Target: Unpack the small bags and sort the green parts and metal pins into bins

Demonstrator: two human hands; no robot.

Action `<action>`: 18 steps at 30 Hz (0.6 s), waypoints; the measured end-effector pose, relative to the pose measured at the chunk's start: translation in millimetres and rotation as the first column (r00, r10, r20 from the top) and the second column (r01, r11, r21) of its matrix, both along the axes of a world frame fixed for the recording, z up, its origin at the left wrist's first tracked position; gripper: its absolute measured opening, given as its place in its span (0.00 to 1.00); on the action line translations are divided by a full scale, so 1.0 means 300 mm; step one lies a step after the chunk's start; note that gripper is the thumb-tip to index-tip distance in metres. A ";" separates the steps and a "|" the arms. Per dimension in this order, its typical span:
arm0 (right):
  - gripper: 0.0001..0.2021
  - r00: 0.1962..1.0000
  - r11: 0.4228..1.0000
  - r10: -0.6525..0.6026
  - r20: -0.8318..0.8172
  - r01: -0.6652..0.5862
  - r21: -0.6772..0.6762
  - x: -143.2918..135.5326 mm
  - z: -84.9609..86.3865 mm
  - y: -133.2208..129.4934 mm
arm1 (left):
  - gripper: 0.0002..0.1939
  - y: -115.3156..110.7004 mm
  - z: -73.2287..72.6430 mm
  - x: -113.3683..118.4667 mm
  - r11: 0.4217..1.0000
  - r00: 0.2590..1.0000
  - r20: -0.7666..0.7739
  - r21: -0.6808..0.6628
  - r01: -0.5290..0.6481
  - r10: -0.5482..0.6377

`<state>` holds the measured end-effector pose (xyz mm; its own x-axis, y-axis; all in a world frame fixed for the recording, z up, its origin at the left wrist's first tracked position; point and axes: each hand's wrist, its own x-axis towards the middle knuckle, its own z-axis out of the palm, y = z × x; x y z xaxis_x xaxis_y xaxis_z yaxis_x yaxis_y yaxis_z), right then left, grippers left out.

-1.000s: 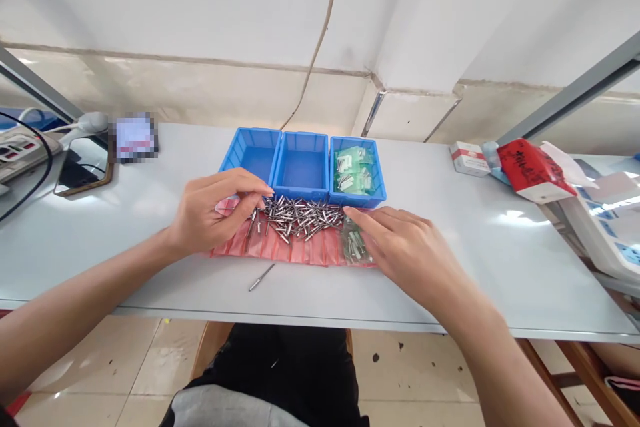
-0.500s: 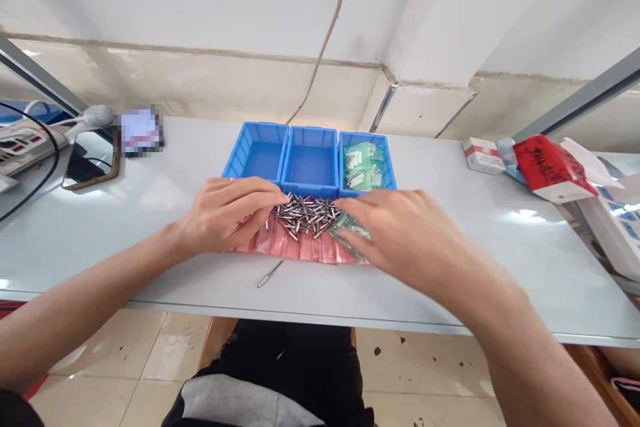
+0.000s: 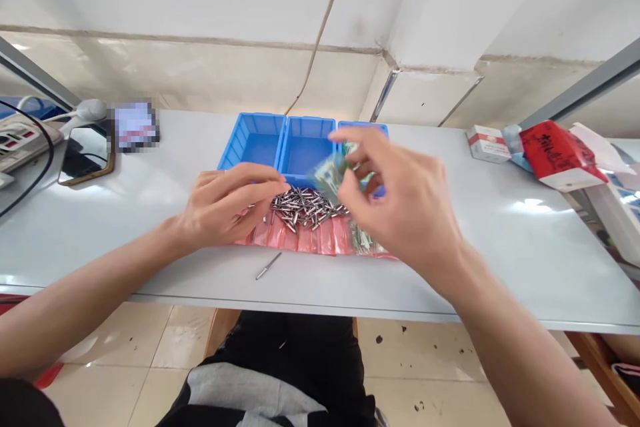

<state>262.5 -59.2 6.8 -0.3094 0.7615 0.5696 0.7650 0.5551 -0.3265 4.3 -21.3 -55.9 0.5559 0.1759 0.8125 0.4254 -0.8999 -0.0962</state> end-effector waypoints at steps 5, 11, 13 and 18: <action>0.15 0.778 0.791 0.102 -0.621 -0.441 -0.423 -0.101 0.017 0.047 | 0.10 -0.005 0.009 0.004 0.992 0.988 0.136 0.096 -0.084 0.071; 0.12 0.618 0.698 -0.016 -0.786 -0.556 -0.452 -0.113 -0.046 0.061 | 0.15 0.012 0.027 -0.028 0.994 0.977 0.211 0.104 -0.017 -0.006; 0.12 0.606 0.644 -0.031 -0.795 -0.596 -0.480 -0.102 -0.059 0.057 | 0.11 0.012 0.030 -0.029 0.999 0.971 0.237 0.051 0.014 -0.026; 0.14 0.716 0.783 0.176 -0.676 -0.518 -0.345 -0.085 -0.088 0.037 | 0.02 -0.011 0.042 -0.009 0.873 0.860 0.509 -0.440 0.213 0.046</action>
<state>237.1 -48.0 -19.6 -0.3494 0.8816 0.3174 0.1069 0.3741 -0.9212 1.5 -24.7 -43.2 0.1382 0.5742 0.8069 0.2189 -0.8123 0.5406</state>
